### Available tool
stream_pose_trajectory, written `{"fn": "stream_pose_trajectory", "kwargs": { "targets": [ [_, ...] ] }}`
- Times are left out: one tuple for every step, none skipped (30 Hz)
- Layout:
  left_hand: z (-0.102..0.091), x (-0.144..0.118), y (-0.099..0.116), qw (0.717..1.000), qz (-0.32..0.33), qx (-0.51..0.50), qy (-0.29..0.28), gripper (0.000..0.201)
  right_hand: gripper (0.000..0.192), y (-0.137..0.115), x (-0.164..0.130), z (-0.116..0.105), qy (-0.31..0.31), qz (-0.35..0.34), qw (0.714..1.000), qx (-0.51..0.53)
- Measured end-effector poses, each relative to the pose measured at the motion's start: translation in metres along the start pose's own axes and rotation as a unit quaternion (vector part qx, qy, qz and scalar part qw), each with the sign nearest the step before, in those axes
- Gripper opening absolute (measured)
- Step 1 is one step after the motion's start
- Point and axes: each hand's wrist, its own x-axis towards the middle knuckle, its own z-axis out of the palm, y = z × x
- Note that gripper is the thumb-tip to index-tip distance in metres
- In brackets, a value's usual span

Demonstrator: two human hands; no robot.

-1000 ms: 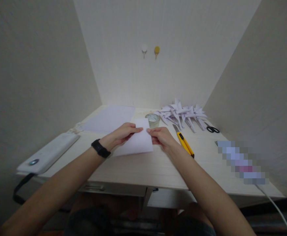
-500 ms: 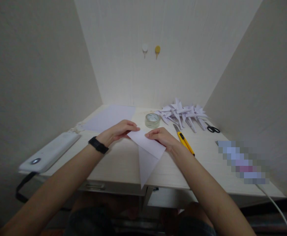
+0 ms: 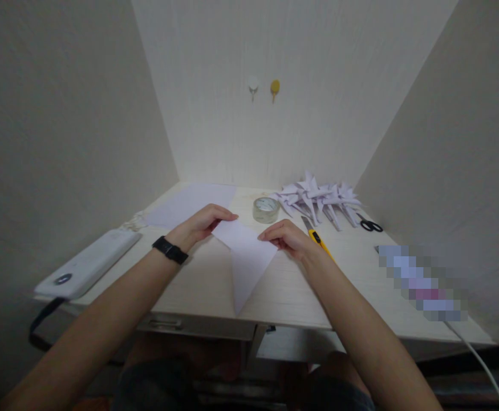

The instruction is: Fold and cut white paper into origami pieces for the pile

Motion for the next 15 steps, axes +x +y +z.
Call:
{"fn": "stream_pose_trajectory", "kwargs": {
  "targets": [
    [-0.001,0.0,0.002,1.0,-0.003,-0.01,0.007,0.005,0.015,-0.001,0.001,-0.002,-0.002,0.002,1.0,0.002],
    [-0.003,0.0,0.003,1.0,-0.005,-0.019,0.013,0.005,0.015,-0.001,0.001,-0.004,-0.003,0.004,1.0,0.003],
    [-0.004,0.0,0.003,0.999,-0.005,-0.027,0.019,0.004,0.015,-0.001,0.002,-0.006,-0.004,0.004,1.0,0.005],
    [-0.005,0.001,0.003,0.999,-0.003,-0.035,0.023,0.003,0.015,-0.002,0.002,-0.007,-0.004,0.003,1.0,0.008],
    [-0.007,0.002,0.003,0.999,-0.001,-0.04,0.028,0.002,0.015,-0.003,0.001,-0.009,-0.007,0.003,1.0,0.01],
    [-0.009,0.003,0.002,0.999,0.0,-0.045,0.032,0.001,0.015,-0.003,0.001,-0.012,-0.013,0.004,1.0,0.01],
    [-0.012,0.004,0.002,0.998,-0.002,-0.049,0.035,0.001,0.016,-0.004,-0.001,-0.015,-0.022,0.005,1.0,0.008],
    [-0.015,0.006,0.002,0.998,-0.004,-0.056,0.039,0.003,0.017,-0.005,-0.002,-0.019,-0.035,0.007,0.999,0.005],
    [-0.019,0.007,0.002,0.997,-0.004,-0.063,0.046,0.005,0.019,-0.006,-0.003,-0.023,-0.049,0.008,0.999,0.001],
    [-0.023,0.008,0.002,0.996,-0.002,-0.071,0.055,0.008,0.02,-0.007,-0.005,-0.028,-0.062,0.01,0.998,-0.002],
    [-0.027,0.009,0.002,0.995,0.001,-0.077,0.067,0.01,0.021,-0.008,-0.006,-0.033,-0.066,0.01,0.998,-0.001],
    [-0.03,0.009,0.003,0.994,0.007,-0.083,0.077,0.011,0.021,-0.009,-0.007,-0.037,-0.057,0.007,0.998,0.007],
    [-0.033,0.01,0.003,0.993,0.017,-0.086,0.085,0.013,0.021,-0.01,-0.007,-0.041,-0.033,0.001,0.999,0.023],
    [-0.034,0.011,0.002,0.992,0.032,-0.086,0.091,0.014,0.02,-0.01,-0.006,-0.043,0.0,-0.008,0.999,0.043],
    [-0.035,0.012,0.001,0.991,0.05,-0.084,0.095,0.014,0.02,-0.009,-0.004,-0.044,0.032,-0.017,0.997,0.065]
  ]
}}
